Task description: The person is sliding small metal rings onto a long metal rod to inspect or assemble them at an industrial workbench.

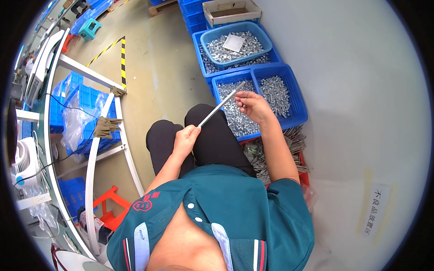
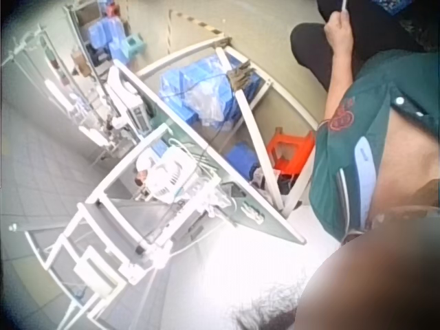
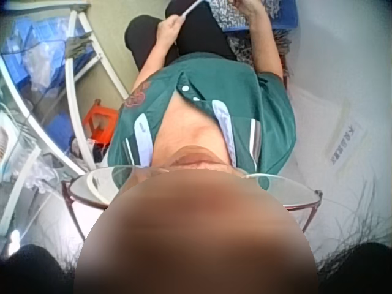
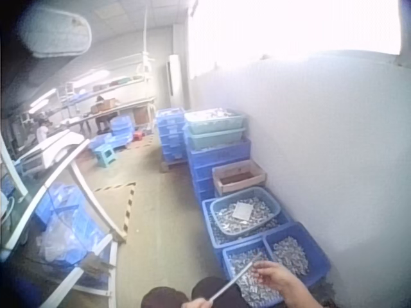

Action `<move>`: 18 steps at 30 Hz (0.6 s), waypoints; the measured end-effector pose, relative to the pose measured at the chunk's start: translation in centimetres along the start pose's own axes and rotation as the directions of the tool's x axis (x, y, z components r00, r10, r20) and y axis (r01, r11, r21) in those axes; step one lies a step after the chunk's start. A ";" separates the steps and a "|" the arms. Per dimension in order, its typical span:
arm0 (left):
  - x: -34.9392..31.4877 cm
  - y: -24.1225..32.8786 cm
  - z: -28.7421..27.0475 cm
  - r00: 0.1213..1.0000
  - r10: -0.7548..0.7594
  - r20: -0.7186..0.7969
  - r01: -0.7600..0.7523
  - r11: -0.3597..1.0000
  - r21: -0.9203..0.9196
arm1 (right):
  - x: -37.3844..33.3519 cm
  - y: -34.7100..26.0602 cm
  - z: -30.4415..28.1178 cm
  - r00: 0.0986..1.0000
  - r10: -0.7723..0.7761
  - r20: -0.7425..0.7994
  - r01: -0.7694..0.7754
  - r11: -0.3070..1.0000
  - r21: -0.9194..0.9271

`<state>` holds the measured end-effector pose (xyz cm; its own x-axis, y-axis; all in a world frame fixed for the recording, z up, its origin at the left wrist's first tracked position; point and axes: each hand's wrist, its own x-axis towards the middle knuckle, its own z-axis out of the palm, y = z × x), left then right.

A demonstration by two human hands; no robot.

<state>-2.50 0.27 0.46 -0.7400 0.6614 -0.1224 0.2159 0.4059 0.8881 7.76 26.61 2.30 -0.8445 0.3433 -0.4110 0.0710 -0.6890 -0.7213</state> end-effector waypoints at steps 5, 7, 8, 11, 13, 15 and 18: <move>0.0 -0.4 0.0 1.000 -0.009 0.000 0.009 1.000 0.007 | 0.6 -1.1 -1.5 0.997 -0.013 -0.080 0.027 0.984 0.178; 0.0 -0.4 0.1 1.000 -0.012 0.002 0.012 1.000 0.011 | 0.9 -1.6 -1.7 0.993 -0.044 -0.110 0.067 0.974 0.218; 0.0 -0.3 0.1 1.000 -0.015 0.004 0.015 1.000 0.016 | 1.1 -1.8 -1.7 0.992 -0.056 -0.116 0.080 0.972 0.220; -0.2 -0.2 0.0 1.000 -0.010 0.001 0.010 1.000 0.024 | 1.3 -2.3 -1.5 0.998 -0.053 -0.041 0.061 0.967 0.249; -0.2 -0.2 0.0 1.000 0.000 0.000 0.000 1.000 0.026 | 1.4 -2.4 -1.1 0.999 -0.053 -0.002 0.052 0.961 0.270; -0.1 -0.2 0.1 1.000 0.016 -0.004 -0.016 0.999 0.033 | 1.8 -2.3 -0.5 0.995 -0.033 -0.089 0.065 0.923 0.379; -0.1 -0.3 0.1 1.000 0.017 -0.005 -0.017 0.999 0.043 | 2.0 -2.0 0.0 0.999 -0.036 -0.024 0.043 0.902 0.429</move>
<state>-2.43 0.16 0.12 -0.7393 0.6651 -0.1052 0.2552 0.4213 0.8703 5.92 28.71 2.87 -0.8337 0.3829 -0.3979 -0.2000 -0.8810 -0.4287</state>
